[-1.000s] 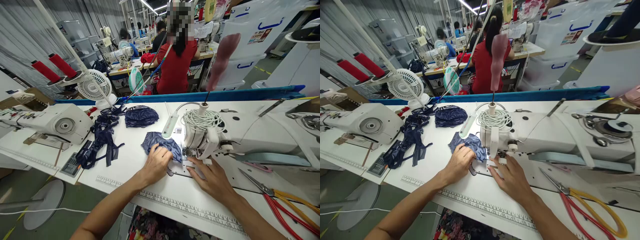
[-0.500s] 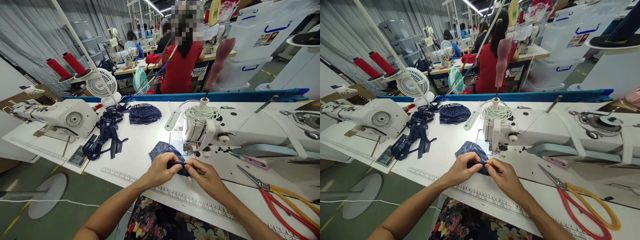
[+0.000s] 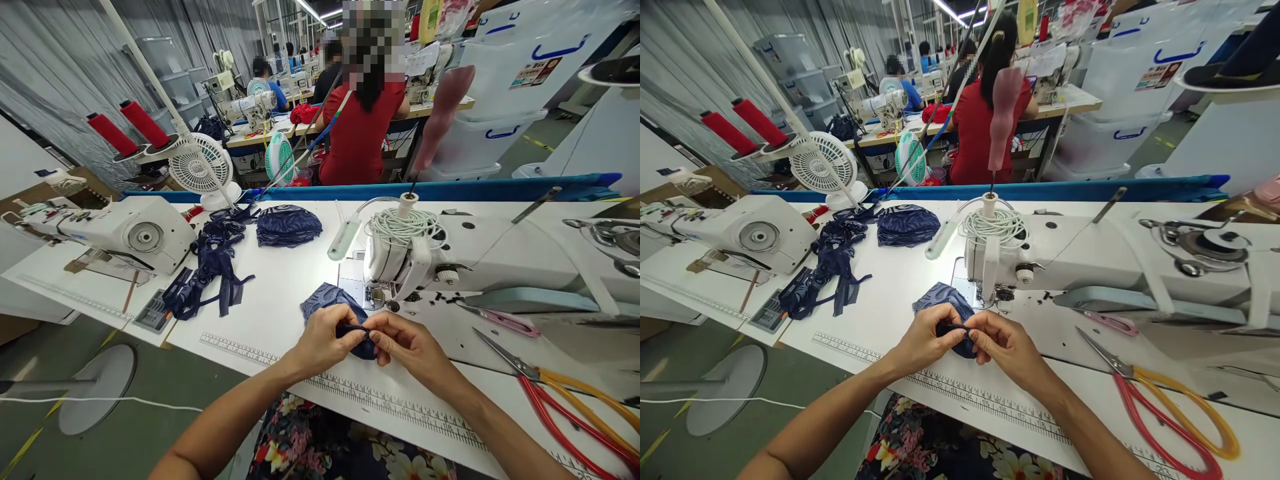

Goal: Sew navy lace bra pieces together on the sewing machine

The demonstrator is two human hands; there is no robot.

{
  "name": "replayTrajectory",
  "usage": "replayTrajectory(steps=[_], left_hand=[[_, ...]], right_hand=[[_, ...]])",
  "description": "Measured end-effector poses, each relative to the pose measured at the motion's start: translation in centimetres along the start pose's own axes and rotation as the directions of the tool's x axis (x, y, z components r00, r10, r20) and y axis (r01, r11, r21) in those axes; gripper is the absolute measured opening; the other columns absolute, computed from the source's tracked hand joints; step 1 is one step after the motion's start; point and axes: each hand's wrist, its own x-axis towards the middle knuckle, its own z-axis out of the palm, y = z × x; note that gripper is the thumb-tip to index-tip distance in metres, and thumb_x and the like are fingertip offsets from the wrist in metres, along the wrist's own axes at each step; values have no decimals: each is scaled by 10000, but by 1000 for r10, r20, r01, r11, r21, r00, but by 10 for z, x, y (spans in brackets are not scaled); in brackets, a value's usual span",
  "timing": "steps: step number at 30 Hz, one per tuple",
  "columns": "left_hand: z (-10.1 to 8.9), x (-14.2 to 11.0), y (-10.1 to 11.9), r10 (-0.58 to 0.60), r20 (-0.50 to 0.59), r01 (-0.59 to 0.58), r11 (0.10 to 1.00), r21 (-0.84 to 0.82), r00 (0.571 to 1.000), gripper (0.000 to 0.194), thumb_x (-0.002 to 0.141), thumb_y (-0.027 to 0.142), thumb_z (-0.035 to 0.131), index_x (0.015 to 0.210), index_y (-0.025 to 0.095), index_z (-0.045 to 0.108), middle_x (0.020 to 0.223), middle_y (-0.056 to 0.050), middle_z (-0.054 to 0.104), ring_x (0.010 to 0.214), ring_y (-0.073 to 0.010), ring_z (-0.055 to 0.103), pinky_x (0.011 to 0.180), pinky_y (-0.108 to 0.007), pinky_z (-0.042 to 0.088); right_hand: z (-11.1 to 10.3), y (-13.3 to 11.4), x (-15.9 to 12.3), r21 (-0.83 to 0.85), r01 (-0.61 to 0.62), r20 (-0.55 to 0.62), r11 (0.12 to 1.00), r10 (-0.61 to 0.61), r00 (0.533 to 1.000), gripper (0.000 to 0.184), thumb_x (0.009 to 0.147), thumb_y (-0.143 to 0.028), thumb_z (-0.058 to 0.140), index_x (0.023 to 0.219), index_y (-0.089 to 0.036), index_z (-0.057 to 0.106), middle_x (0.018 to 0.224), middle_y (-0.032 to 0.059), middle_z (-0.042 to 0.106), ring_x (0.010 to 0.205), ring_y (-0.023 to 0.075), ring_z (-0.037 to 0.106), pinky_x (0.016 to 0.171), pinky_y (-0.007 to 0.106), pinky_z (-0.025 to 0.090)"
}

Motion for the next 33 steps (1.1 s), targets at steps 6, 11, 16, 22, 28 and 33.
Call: replayTrajectory(steps=[6,11,16,22,28,33], left_hand=[[4,-2,-4,15,-15,-15,1000,-20,1000,68,840,178,621,891,192,664,869,-10,667,797,-154,595,741,-263,448],[8,-2,-2,-16,-48,11,996,-90,999,69,845,181,603,837,172,671,821,-18,651,773,-149,589,718,-256,447],[10,-5,1,-96,-95,76,977,-200,991,134,822,277,683,760,159,666,770,-22,664,730,-150,585,681,-254,444],[-17,-21,-3,-6,-139,-6,996,-87,990,89,843,190,614,763,168,644,784,-21,653,761,-150,582,712,-258,430],[-64,-49,-8,6,-285,7,999,45,958,84,894,187,532,826,179,581,812,-11,594,754,-132,542,690,-238,407],[-88,-73,-10,-24,-310,39,998,44,950,96,911,195,520,827,183,566,813,-8,580,742,-126,528,675,-232,395]], right_hand=[[1,2,-1,-101,39,7,994,-38,999,359,868,-561,585,795,-214,527,625,-36,527,556,105,533,524,250,489],[0,10,-3,-230,103,-74,968,-123,990,287,936,-487,505,824,-224,527,623,-46,484,563,105,500,514,239,448],[5,10,-5,-342,133,-107,930,-179,978,258,933,-456,513,809,-232,538,630,-30,523,568,122,507,504,246,446],[23,-2,2,-395,195,-3,898,-213,977,238,937,-447,510,829,-240,558,639,-22,563,556,137,561,490,245,471],[61,-24,91,-691,400,15,602,-542,841,174,974,-340,442,948,-227,572,822,14,647,714,141,616,619,250,493],[79,-39,208,-804,312,-111,506,-643,758,231,954,-252,443,1100,-161,599,1082,131,607,1025,245,561,812,388,469]])
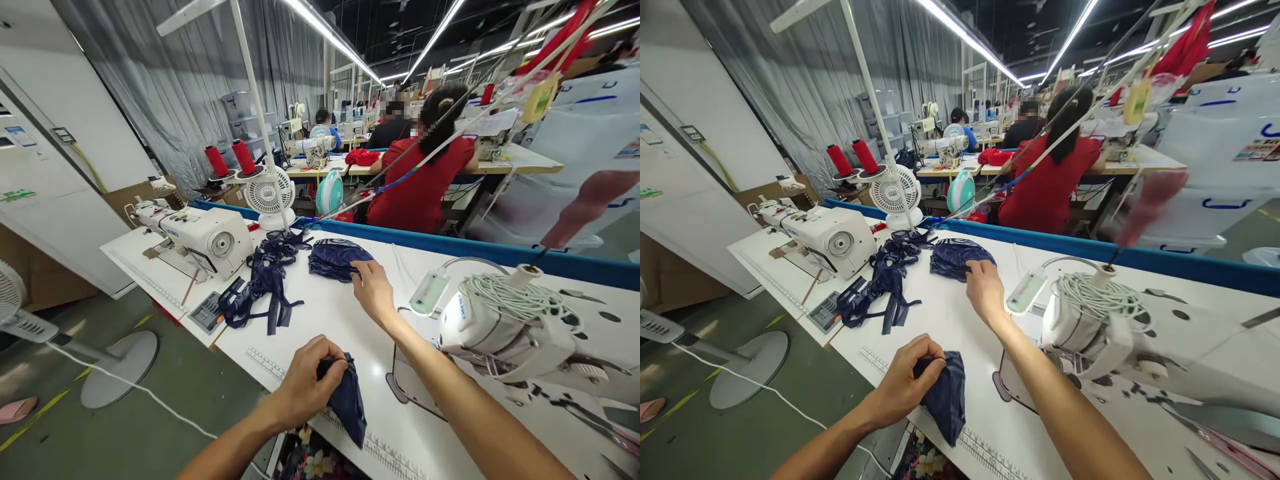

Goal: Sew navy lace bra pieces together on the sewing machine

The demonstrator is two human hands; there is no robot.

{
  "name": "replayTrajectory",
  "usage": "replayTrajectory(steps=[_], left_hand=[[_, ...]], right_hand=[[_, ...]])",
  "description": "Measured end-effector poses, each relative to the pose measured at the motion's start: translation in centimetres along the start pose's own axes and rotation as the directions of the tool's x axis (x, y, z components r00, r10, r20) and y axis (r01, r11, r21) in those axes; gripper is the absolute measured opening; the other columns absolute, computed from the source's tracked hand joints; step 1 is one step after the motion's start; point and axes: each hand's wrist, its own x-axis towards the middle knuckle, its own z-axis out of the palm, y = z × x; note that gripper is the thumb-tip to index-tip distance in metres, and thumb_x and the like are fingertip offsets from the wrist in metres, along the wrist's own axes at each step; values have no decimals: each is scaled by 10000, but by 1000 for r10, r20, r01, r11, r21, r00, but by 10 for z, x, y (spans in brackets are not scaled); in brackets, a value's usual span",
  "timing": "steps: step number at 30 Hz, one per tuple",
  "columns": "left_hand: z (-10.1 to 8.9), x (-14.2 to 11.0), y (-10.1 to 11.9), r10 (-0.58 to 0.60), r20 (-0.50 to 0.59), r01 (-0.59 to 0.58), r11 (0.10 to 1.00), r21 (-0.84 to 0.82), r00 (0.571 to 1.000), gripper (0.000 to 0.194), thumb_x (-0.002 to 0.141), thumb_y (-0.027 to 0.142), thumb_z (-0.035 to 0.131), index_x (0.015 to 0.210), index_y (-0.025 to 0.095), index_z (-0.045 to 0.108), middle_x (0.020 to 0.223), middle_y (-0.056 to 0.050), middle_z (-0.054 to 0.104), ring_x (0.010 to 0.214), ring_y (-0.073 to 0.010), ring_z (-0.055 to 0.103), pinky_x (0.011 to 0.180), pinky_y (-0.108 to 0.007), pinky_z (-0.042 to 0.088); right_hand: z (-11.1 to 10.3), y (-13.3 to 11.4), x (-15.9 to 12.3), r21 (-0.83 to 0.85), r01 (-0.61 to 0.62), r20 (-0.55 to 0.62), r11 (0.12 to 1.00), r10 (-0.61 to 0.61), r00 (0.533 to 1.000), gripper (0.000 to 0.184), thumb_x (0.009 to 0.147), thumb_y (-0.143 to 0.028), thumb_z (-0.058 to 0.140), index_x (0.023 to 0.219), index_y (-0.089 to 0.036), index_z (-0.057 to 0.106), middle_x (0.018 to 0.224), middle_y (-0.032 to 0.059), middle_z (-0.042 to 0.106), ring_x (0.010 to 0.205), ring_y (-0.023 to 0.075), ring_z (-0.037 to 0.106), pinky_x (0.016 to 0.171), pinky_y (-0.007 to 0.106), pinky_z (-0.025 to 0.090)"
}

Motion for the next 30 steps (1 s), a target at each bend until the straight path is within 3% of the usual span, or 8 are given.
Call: replayTrajectory(steps=[6,13,17,20,23,26,28,30], left_hand=[[-27,-23,-14,-46,-13,47,998,49,999,114,928,216,518,835,184,576,807,-15,578,752,-136,532,690,-242,399],[-37,-9,-27,20,-116,-13,998,66,993,132,951,238,505,866,186,590,833,-32,544,811,-157,540,736,-263,429],[-28,21,-26,197,-185,-162,969,188,963,138,936,184,498,882,185,624,1151,-97,527,799,-135,582,769,-285,458],[-19,41,-23,274,-91,-243,935,257,957,129,923,166,509,891,189,631,1352,-104,457,677,-82,563,718,-277,455],[-7,51,-19,254,63,-261,949,176,965,110,920,159,514,871,200,603,1025,-43,630,771,-135,584,732,-260,442],[7,50,-15,140,130,-156,980,126,982,114,916,155,507,840,203,577,787,11,618,748,-141,559,696,-249,415],[16,47,-14,69,134,-88,986,138,989,103,912,166,509,845,205,576,799,19,624,730,-136,546,668,-248,395],[24,45,-12,31,134,-51,987,150,991,101,913,178,505,849,207,578,801,22,625,729,-136,543,655,-247,383]], right_hand=[[33,10,47,-48,-30,-104,998,25,994,276,919,-412,587,1047,-169,615,1095,49,613,1011,199,577,907,433,466],[12,-20,56,122,-113,-109,986,126,986,214,916,-287,402,849,-195,582,912,102,611,934,258,515,834,406,350],[-18,-44,19,303,-190,140,934,153,978,270,905,-449,435,830,-224,565,696,14,558,696,190,509,666,314,370],[-45,-48,-25,410,-359,384,839,198,902,426,865,-618,472,783,-217,592,650,0,563,607,162,515,559,277,395],[-76,-36,-69,432,-545,540,718,279,794,512,837,-685,492,860,-204,664,746,41,651,654,185,603,559,289,478],[-110,-18,-112,485,-727,625,485,389,677,615,867,-718,419,1152,-224,649,984,113,691,859,242,676,694,360,559],[-127,-11,-139,526,-751,624,399,419,660,664,833,-717,498,1309,-258,561,1178,146,640,1017,270,654,806,399,562],[-135,-10,-162,520,-691,539,503,434,722,717,766,-645,655,1374,-302,490,1330,144,547,1036,262,640,846,402,554]])
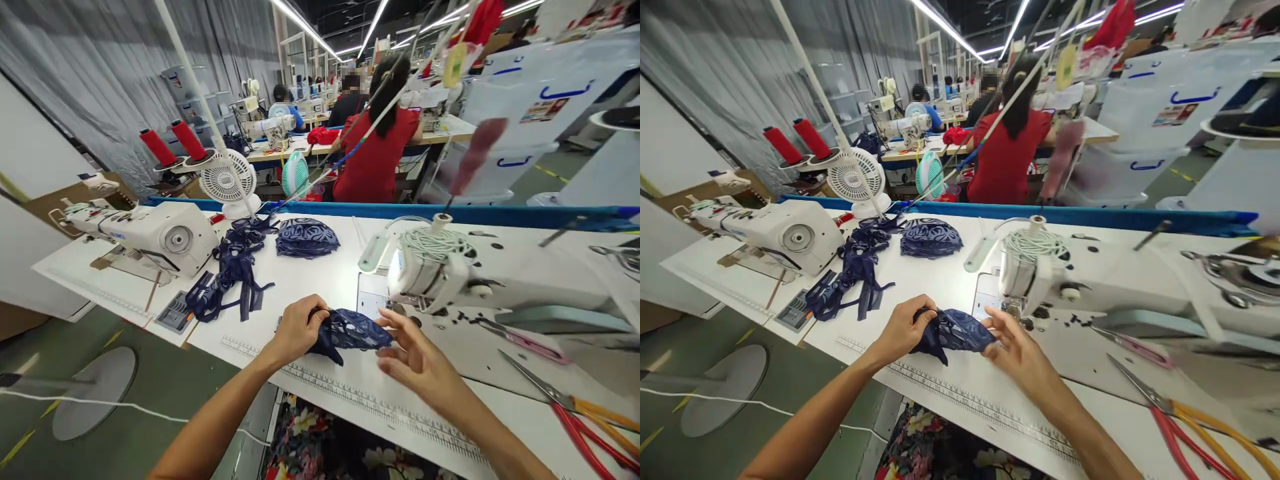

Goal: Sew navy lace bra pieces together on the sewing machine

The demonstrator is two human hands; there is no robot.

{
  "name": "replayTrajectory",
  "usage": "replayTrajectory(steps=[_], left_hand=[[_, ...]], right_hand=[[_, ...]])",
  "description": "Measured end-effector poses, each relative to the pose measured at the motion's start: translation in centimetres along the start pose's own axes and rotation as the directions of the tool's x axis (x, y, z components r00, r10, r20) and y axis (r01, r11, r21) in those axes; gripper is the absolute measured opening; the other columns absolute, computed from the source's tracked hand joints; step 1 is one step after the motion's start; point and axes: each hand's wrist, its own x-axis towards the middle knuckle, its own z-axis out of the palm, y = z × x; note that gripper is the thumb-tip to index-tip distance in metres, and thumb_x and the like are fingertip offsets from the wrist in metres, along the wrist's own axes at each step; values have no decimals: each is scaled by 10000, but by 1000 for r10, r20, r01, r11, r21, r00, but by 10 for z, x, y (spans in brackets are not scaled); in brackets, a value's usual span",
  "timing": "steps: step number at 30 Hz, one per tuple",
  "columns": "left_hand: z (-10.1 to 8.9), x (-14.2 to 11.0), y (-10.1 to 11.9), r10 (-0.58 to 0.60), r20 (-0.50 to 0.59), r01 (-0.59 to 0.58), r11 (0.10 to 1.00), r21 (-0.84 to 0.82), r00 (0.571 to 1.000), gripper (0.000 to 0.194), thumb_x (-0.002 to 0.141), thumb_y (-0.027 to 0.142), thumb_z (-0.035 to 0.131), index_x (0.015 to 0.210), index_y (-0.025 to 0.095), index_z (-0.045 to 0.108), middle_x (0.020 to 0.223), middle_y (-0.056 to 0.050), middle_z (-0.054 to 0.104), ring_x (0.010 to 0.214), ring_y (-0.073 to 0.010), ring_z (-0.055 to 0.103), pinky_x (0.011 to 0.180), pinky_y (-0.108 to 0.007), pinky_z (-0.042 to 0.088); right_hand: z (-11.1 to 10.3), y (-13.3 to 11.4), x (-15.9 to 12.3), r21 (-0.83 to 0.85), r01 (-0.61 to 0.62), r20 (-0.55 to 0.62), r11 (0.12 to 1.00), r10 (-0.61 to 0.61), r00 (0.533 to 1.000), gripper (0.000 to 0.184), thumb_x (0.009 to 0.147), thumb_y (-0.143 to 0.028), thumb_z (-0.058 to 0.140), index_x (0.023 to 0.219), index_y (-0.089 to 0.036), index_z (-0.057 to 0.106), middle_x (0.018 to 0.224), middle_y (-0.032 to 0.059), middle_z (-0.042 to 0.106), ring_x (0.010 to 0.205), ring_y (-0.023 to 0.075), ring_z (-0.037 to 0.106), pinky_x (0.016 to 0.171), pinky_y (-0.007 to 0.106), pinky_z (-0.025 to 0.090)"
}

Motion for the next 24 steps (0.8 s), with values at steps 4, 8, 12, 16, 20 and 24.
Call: replayTrajectory(steps=[4,8,12,16,20,24], left_hand=[[8,3,9,-19,45,17,999,31,999,107,911,187,501,837,207,576,787,14,614,729,-146,547,677,-259,396],[4,-2,32,30,72,-30,1000,7,997,107,891,153,522,828,203,591,1034,-51,632,1004,-196,591,864,-303,432],[5,-10,58,100,219,-58,980,-188,971,76,885,160,569,853,206,620,1283,-75,582,1276,-232,493,981,-306,409],[19,-8,60,68,296,-5,978,-209,953,78,887,172,565,827,193,610,955,-32,665,955,-183,608,827,-271,442],[29,-8,52,36,277,14,984,-176,960,90,899,217,561,824,188,601,831,3,620,805,-147,555,744,-250,418],[32,-11,54,52,289,11,977,-212,956,100,916,240,545,847,185,595,888,-11,625,846,-150,567,778,-254,432]], right_hand=[[6,13,-16,-247,245,-156,938,-287,945,360,838,-520,625,1109,-284,631,1216,93,572,925,206,609,751,319,540],[10,10,-11,-234,282,-194,930,-329,924,333,906,-508,531,752,-219,592,806,32,556,727,155,498,607,250,443],[15,5,-11,-138,237,-136,962,-256,957,391,892,-537,543,691,-203,567,682,-1,484,662,140,446,584,252,410],[21,6,-18,-104,193,-112,976,-204,973,366,840,-536,616,693,-202,588,648,-17,484,614,128,434,541,249,387],[19,8,-25,-70,186,-155,980,-195,969,284,840,-501,636,894,-227,685,778,7,621,711,152,553,623,256,454],[14,12,-27,-63,222,-176,973,-230,957,263,836,-482,658,914,-245,740,884,27,676,806,169,606,694,258,485]])
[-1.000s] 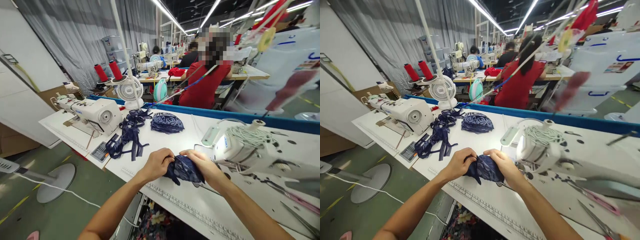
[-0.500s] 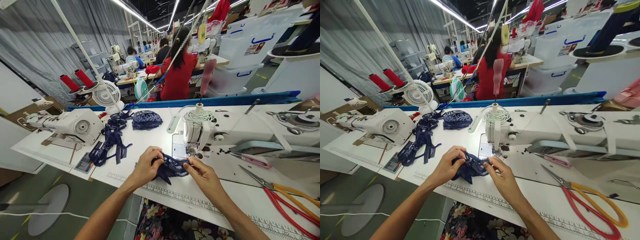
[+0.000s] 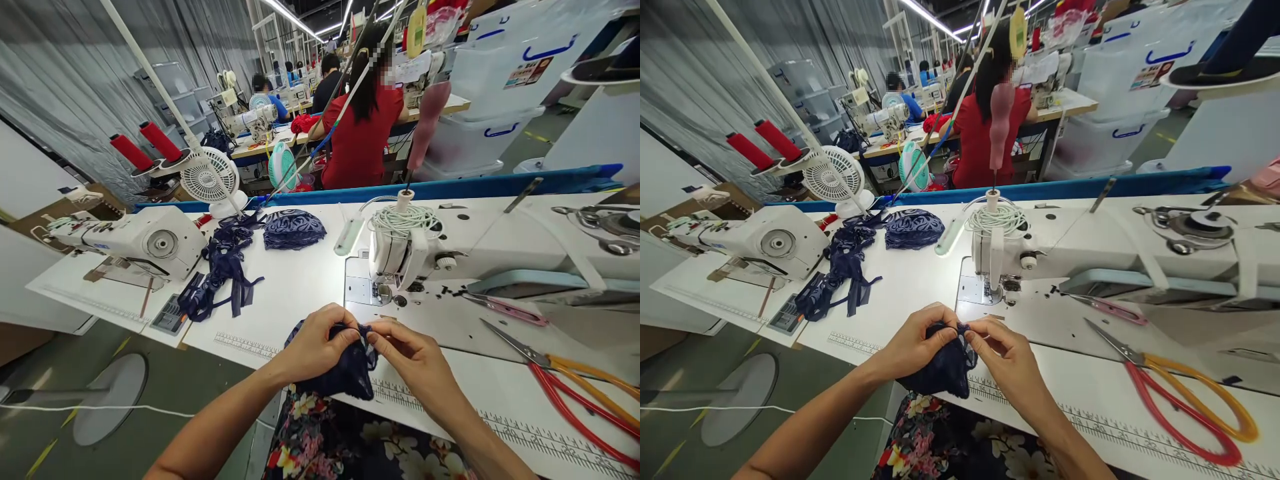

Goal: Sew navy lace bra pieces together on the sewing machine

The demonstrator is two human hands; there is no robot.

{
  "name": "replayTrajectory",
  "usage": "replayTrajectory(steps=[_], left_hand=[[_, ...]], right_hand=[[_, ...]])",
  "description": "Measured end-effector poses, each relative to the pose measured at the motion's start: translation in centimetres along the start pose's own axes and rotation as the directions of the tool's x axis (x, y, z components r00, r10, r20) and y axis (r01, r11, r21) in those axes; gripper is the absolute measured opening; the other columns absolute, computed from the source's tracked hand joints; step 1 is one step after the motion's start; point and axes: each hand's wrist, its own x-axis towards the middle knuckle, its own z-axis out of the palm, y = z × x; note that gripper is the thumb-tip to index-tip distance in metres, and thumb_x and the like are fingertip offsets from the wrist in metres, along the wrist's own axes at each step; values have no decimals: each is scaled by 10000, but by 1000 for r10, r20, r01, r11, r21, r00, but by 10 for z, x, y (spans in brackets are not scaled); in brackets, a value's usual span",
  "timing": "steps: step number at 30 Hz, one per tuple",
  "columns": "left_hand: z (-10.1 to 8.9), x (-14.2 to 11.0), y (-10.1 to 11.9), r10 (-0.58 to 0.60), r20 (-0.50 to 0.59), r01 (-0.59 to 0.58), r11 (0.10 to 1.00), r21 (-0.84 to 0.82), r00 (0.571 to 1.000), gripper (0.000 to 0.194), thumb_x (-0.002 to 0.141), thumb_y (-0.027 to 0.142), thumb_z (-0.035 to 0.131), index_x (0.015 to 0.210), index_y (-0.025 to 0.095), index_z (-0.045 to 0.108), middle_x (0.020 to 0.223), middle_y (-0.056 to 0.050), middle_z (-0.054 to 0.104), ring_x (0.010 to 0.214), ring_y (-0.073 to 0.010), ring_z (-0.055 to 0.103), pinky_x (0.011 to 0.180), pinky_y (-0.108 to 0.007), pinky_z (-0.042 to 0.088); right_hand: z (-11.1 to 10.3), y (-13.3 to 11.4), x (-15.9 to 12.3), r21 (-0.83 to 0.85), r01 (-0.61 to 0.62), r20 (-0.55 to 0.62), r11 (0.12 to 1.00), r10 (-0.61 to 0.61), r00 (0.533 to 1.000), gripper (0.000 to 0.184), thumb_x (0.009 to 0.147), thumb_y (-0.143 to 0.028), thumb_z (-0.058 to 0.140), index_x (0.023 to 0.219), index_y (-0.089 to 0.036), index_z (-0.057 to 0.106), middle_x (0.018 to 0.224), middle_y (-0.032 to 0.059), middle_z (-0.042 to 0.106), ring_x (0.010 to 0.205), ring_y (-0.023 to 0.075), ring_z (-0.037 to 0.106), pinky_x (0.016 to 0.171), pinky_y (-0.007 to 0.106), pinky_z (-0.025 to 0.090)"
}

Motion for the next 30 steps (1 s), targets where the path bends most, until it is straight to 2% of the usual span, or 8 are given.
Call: replayTrajectory(steps=[6,10,14,22,26,30], left_hand=[[7,2,2,-55,-19,55,998,19,998,119,919,263,539,852,186,600,874,-12,638,821,-151,578,757,-257,444],[9,2,-1,-14,-4,14,1000,-18,1000,116,925,255,544,857,183,606,916,-26,635,866,-156,583,795,-265,449],[12,2,-3,-6,-26,5,1000,-13,1000,103,924,245,552,860,185,605,959,-33,633,904,-162,583,822,-274,446],[15,1,-1,-89,-29,91,995,51,996,127,921,265,543,842,184,600,840,0,612,785,-141,558,717,-257,417],[16,0,0,-120,-40,123,990,67,992,131,908,266,555,813,185,595,828,3,618,770,-142,555,700,-261,413],[18,0,-7,-148,-63,150,988,26,987,89,904,282,571,906,198,600,847,9,647,751,-139,563,684,-262,428]], right_hand=[[-1,9,-4,39,-64,-20,997,65,998,321,795,-514,698,942,-236,760,871,40,704,783,187,621,689,287,528],[-2,12,-7,65,-99,-12,993,100,995,354,776,-532,714,960,-234,762,908,51,725,832,211,647,743,315,557],[-3,12,-7,89,-88,-7,992,89,996,312,782,-491,728,977,-251,767,913,41,726,840,202,652,754,300,552],[-2,6,-8,41,-61,-50,997,63,997,284,778,-491,722,902,-240,766,860,45,710,782,194,635,681,285,540],[1,4,-9,-74,-1,-88,997,-6,996,269,827,-492,660,862,-240,748,787,40,677,692,175,593,601,281,507],[4,2,-11,-207,158,-81,965,-178,981,174,893,-386,595,875,-260,715,830,43,665,737,184,605,647,304,499]])
